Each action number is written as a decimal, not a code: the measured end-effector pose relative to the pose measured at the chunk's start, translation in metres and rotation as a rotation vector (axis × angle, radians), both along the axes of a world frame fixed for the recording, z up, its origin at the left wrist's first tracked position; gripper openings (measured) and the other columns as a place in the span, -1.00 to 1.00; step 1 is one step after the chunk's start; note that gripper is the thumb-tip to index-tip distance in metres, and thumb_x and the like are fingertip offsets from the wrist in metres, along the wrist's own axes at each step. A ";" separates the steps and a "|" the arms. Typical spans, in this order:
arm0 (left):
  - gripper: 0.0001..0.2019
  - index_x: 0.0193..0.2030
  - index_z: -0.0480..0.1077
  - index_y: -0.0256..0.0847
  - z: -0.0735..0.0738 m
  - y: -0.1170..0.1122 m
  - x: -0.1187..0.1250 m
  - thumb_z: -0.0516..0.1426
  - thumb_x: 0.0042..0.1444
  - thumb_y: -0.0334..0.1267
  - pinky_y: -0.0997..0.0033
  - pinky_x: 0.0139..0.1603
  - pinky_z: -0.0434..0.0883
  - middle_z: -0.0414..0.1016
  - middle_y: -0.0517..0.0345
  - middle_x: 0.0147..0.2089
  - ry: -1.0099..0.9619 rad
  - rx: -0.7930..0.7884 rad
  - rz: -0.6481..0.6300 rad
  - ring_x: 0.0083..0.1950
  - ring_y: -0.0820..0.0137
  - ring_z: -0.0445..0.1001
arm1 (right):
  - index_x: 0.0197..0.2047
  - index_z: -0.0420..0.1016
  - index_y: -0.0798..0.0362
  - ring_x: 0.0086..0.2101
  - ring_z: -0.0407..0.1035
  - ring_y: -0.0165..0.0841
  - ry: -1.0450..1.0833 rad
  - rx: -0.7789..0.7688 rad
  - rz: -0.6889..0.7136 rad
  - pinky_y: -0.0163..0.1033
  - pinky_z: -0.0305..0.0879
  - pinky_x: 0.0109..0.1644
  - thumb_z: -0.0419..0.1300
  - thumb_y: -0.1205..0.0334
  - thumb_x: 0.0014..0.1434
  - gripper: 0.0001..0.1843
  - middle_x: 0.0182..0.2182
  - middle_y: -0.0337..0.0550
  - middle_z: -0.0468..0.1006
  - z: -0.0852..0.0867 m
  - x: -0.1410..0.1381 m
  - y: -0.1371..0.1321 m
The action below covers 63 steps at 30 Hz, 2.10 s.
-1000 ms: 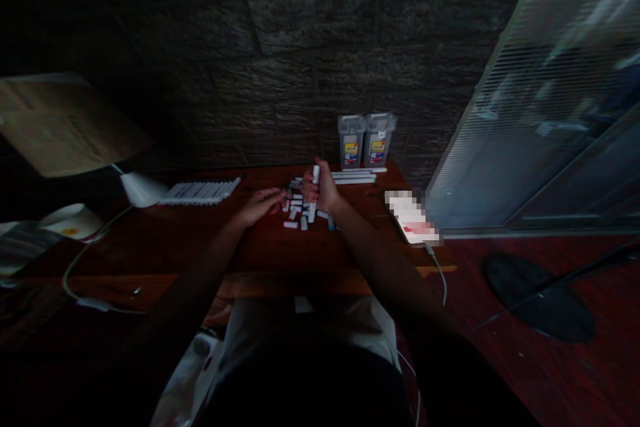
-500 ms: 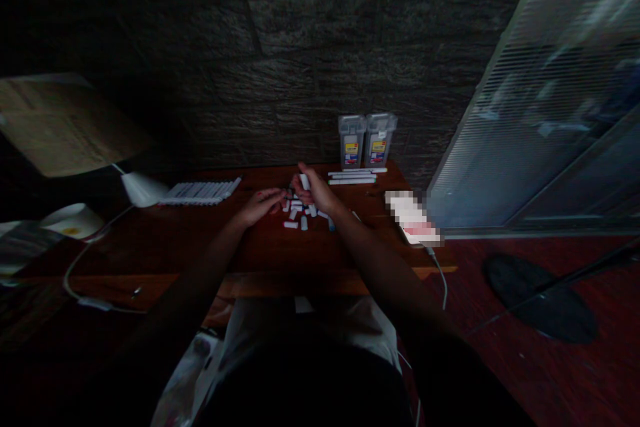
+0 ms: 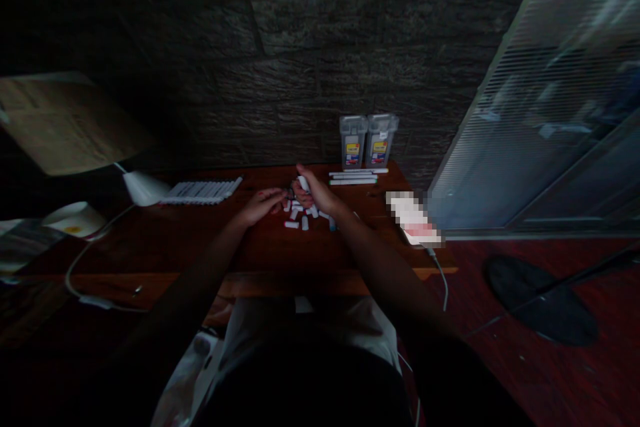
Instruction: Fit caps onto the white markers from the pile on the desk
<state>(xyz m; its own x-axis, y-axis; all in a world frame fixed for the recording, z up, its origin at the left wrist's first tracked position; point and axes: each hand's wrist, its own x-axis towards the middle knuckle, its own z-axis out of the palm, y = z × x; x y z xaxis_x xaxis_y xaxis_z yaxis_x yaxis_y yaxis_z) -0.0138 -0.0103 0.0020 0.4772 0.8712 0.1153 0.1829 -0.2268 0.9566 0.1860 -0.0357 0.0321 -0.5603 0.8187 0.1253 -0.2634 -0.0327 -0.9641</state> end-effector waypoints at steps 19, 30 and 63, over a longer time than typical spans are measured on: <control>-0.46 -0.35 0.44 -0.26 0.000 0.000 0.000 0.26 0.02 0.28 0.50 -0.53 0.15 0.50 0.14 -0.44 0.013 0.004 -0.005 -0.56 0.55 0.26 | -0.62 0.12 -0.01 -0.71 -0.22 -0.53 0.017 0.041 -0.073 -0.36 -0.22 -0.66 -0.20 -0.56 0.24 -0.20 -0.74 -0.43 -0.08 -0.004 -0.001 -0.004; -0.47 -0.34 0.46 -0.27 0.000 -0.001 0.000 0.27 0.01 0.26 0.52 -0.53 0.16 0.51 0.13 -0.43 0.004 -0.010 -0.005 -0.55 0.55 0.27 | -0.63 0.10 0.00 -0.71 -0.22 -0.55 0.032 0.041 -0.070 -0.36 -0.24 -0.66 -0.09 -0.48 0.26 -0.25 -0.74 -0.44 -0.09 0.000 -0.003 -0.004; -0.47 -0.33 0.46 -0.27 0.000 0.000 0.000 0.28 0.01 0.27 0.51 -0.53 0.15 0.49 0.15 -0.43 0.003 -0.001 -0.018 -0.55 0.55 0.26 | -0.59 0.09 -0.03 -0.69 -0.19 -0.53 0.017 0.033 -0.133 -0.33 -0.23 -0.64 -0.07 -0.53 0.22 -0.25 -0.73 -0.43 -0.04 -0.004 -0.001 -0.002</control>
